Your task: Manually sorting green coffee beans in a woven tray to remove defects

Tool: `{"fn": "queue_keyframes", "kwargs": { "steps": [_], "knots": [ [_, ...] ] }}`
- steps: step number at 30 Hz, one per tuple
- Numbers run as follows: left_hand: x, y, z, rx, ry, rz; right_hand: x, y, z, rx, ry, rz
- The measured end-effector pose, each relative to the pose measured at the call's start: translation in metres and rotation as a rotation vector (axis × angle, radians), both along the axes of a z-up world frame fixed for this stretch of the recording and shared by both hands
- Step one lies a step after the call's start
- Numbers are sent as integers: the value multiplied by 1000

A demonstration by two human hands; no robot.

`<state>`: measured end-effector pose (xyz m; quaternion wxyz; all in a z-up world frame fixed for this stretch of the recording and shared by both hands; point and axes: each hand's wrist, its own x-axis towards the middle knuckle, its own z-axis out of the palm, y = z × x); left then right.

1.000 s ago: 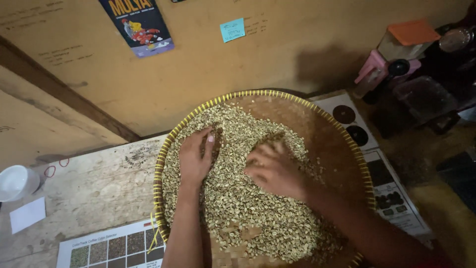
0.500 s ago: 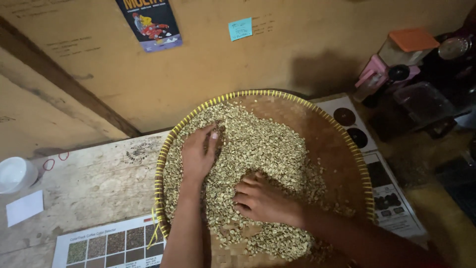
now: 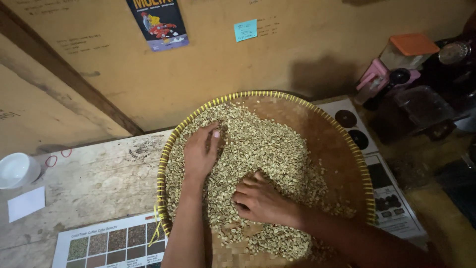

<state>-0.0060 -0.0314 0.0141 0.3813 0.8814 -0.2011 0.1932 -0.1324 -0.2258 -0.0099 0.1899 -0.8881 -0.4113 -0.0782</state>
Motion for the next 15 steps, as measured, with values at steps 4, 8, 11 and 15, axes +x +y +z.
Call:
{"fn": "queue_keyframes", "kwargs": {
  "steps": [4,8,11,15],
  "knots": [
    [1,3,-3,-29,-8,-3,0,2,6,56,-9,38],
    [2,3,0,-29,-21,-6,0,3,10,85,56,34],
    [2,4,0,-22,-13,1,2,0,8,51,134,29],
    [2,4,-4,-38,-68,8,6,-3,11,40,138,4]
  ]
}}
